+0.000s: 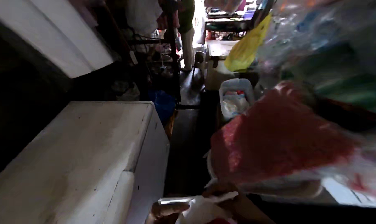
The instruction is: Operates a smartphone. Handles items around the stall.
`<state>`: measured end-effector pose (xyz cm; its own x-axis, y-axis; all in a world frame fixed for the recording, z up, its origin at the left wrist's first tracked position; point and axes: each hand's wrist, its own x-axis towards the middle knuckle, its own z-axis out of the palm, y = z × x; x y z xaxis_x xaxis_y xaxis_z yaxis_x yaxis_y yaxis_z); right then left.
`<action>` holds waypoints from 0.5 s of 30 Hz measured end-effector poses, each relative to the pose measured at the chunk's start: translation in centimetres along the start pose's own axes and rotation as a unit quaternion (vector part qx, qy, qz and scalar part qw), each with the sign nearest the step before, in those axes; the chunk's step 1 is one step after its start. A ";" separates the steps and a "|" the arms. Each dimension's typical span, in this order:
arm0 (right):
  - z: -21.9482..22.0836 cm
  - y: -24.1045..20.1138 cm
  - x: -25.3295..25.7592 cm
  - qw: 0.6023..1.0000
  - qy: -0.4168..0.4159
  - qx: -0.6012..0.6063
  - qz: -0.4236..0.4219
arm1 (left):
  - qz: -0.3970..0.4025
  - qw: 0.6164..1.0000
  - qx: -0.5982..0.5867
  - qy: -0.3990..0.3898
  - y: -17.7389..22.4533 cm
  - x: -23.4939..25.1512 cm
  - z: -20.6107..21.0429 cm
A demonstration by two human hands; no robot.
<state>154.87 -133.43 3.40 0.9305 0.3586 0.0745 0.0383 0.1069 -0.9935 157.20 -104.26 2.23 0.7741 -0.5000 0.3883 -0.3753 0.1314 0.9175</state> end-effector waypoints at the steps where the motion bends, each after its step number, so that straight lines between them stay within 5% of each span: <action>1: -1.5 -0.8 2.1 0.999 0.021 0.005 0.048 | -0.011 0.999 0.031 0.017 -0.1 2.0 -0.5; 4: -6.3 -2.3 9.7 0.982 0.040 -0.034 0.180 | -0.054 0.987 0.139 0.054 0.2 7.9 -3.6; 9: -12.4 -3.3 23.5 0.989 -0.118 0.001 0.088 | -0.099 0.986 0.132 0.027 -3.7 16.9 -9.7; 11: -12.8 -5.8 29.0 0.991 -0.036 -0.057 0.112 | -0.104 0.984 0.147 0.018 -6.5 21.9 -12.3; 13: -16.1 -2.3 32.5 0.996 0.057 -0.044 0.051 | -0.092 0.974 0.205 0.044 -7.9 28.1 -15.3; 15: -19.9 -2.8 35.5 0.954 0.261 -0.115 0.096 | -0.049 0.961 0.258 0.091 -7.2 34.8 -19.9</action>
<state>195.05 -139.42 7.13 0.9807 -0.1656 -0.1044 -0.1283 -0.1411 -0.9816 196.97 -105.57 10.88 0.8772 -0.3249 0.3534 -0.4623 -0.3735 0.8042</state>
